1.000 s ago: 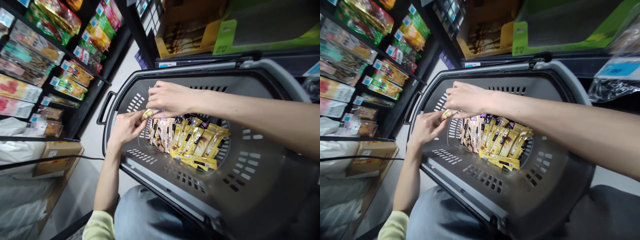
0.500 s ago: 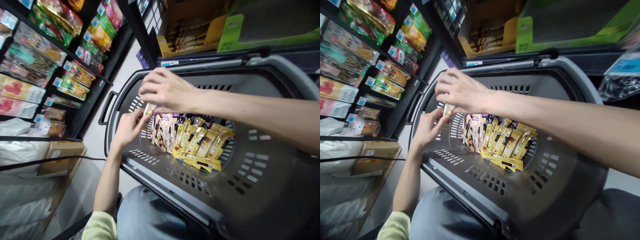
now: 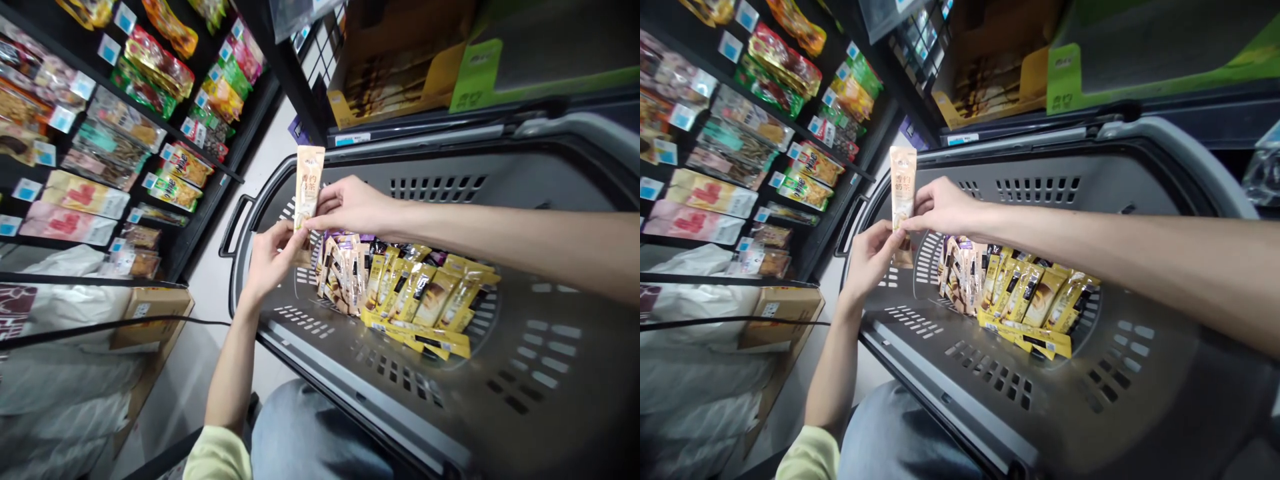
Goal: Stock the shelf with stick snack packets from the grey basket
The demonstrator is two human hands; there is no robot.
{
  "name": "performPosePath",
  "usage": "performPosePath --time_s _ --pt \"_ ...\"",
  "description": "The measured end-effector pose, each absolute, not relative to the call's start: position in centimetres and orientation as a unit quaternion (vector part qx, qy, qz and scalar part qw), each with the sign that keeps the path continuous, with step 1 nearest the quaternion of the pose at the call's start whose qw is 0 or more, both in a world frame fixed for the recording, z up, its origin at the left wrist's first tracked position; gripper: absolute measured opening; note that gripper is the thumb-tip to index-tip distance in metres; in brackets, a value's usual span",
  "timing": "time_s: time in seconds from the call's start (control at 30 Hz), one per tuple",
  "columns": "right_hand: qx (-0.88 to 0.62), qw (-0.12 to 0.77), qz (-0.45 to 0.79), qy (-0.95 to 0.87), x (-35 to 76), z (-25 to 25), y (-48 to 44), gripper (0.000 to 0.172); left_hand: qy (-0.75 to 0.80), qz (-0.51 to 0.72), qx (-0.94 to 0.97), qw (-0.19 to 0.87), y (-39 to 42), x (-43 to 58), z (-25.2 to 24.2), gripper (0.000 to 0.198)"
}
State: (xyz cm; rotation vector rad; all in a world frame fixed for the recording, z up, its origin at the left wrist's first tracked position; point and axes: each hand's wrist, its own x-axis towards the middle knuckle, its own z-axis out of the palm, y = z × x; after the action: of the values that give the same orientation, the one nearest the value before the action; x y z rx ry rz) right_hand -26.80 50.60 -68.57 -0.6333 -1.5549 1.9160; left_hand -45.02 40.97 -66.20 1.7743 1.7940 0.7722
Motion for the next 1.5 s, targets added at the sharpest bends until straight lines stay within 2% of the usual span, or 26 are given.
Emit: performPosePath --time_s 0.23,0.53,0.7,0.97,1.17,1.33,1.5 --pt "-0.276 0.281 0.702 -0.593 -26.5 -68.1 51.0 0.021 0.666 0.289 0.663 0.183 41.0 -45.2 -66.4 0.035" --pt "-0.259 0.225 0.722 -0.601 -26.5 -68.6 50.6 0.021 0.653 0.306 0.674 0.160 41.0 -44.7 -66.0 0.029" --pt "-0.270 0.205 0.726 -0.599 -26.6 -68.7 50.8 0.015 0.660 0.298 0.673 0.150 41.0 -44.7 -65.9 0.027" --pt "-0.288 0.186 0.736 -0.583 -26.9 -68.8 50.7 0.018 0.657 0.282 0.675 0.183 41.0 -44.8 -66.0 0.028" --pt "-0.278 0.154 0.744 -0.588 -26.9 -68.7 50.2 0.021 0.669 0.270 0.677 0.145 41.1 -44.7 -66.0 0.031" --pt "-0.264 0.120 0.758 -0.584 -26.8 -68.6 49.8 0.012 0.683 0.273 0.664 0.130 41.2 -44.7 -66.0 0.034" --pt "-0.261 0.101 0.791 -0.544 -26.9 -68.6 49.7 0.025 0.701 0.242 0.663 0.104 41.2 -45.0 -66.2 0.036"
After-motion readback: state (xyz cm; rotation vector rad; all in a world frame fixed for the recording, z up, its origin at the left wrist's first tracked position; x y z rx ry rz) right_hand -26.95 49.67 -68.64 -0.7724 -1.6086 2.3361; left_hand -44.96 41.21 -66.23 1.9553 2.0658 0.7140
